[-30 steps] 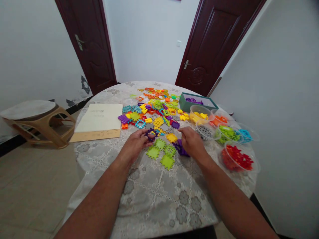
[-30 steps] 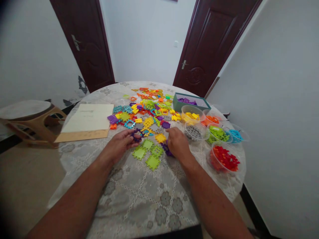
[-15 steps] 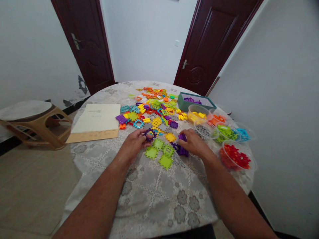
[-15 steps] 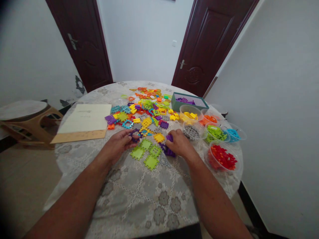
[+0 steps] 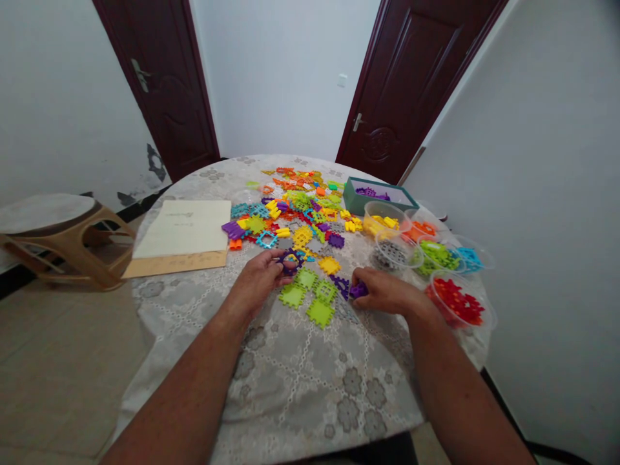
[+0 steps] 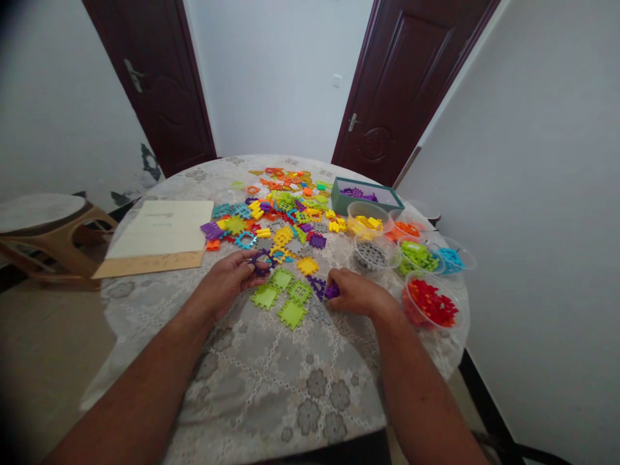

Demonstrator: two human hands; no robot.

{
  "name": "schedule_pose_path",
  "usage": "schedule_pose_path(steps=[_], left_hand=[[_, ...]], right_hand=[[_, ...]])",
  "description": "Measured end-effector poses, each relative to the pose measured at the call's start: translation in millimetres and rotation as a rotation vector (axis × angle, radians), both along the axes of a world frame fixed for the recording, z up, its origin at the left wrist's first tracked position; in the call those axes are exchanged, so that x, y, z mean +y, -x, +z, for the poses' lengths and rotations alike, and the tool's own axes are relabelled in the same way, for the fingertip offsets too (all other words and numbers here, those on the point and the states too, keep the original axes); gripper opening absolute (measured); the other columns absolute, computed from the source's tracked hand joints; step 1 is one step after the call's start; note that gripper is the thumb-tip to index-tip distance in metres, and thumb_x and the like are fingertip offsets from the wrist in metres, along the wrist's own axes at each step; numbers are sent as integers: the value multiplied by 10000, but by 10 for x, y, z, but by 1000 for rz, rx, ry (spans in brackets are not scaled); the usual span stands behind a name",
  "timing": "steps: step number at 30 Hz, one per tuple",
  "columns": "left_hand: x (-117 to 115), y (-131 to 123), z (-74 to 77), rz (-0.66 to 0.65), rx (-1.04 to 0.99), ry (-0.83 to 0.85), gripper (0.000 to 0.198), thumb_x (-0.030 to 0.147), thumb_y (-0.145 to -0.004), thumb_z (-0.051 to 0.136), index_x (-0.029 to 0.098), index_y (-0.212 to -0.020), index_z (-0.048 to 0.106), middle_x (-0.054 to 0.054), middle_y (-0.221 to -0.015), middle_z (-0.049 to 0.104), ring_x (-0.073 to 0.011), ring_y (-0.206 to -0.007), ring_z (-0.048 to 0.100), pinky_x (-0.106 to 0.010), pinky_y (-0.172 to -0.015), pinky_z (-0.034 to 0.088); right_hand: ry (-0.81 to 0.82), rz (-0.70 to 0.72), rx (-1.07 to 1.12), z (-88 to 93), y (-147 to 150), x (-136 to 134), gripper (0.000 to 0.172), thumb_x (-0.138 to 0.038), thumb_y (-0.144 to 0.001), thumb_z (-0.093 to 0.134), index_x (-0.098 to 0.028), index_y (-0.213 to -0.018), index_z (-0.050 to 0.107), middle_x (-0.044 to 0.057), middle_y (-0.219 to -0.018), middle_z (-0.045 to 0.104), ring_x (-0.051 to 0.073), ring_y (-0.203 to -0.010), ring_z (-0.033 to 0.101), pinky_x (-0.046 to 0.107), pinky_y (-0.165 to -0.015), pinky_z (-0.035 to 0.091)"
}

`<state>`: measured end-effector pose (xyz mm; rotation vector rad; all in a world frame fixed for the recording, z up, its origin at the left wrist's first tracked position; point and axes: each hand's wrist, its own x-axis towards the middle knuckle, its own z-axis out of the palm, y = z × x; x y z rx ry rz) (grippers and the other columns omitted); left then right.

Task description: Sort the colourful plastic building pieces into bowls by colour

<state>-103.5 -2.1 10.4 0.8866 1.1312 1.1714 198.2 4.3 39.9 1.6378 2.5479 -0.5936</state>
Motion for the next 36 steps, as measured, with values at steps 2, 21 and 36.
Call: schedule_pose_path(steps=[2, 21, 36], left_hand=[[-8, -7, 17, 9, -1, 16, 286, 77, -883, 596, 173, -1143, 663, -103, -1030, 778, -172, -868, 751, -311, -804, 628], [-84, -55, 65, -100, 24, -12, 340, 217, -864, 733, 187, -1194, 655, -111, -1116, 775, -199, -976, 744, -329, -832, 614], [-157, -79, 75, -401, 192, -244, 460, 204, -810, 733, 239, -1268, 707, -95, -1163, 761, -250, -1068, 703, -385, -976, 527]], right_hand=[[-2, -17, 45, -21, -10, 2, 433, -295, -776, 775, -247, -1185, 640, 75, -1123, 695, 230, -949, 652, 302, -786, 473], [29, -354, 904, -148, 540, -5, 327, -553, -947, 592, -240, -1042, 574, -38, -642, 631, 155, -509, 595, 260, -501, 465], [283, -279, 1221, -428, 955, -134, 403, -531, -893, 691, -251, -1127, 520, -26, -880, 654, 121, -565, 615, 274, -498, 572]])
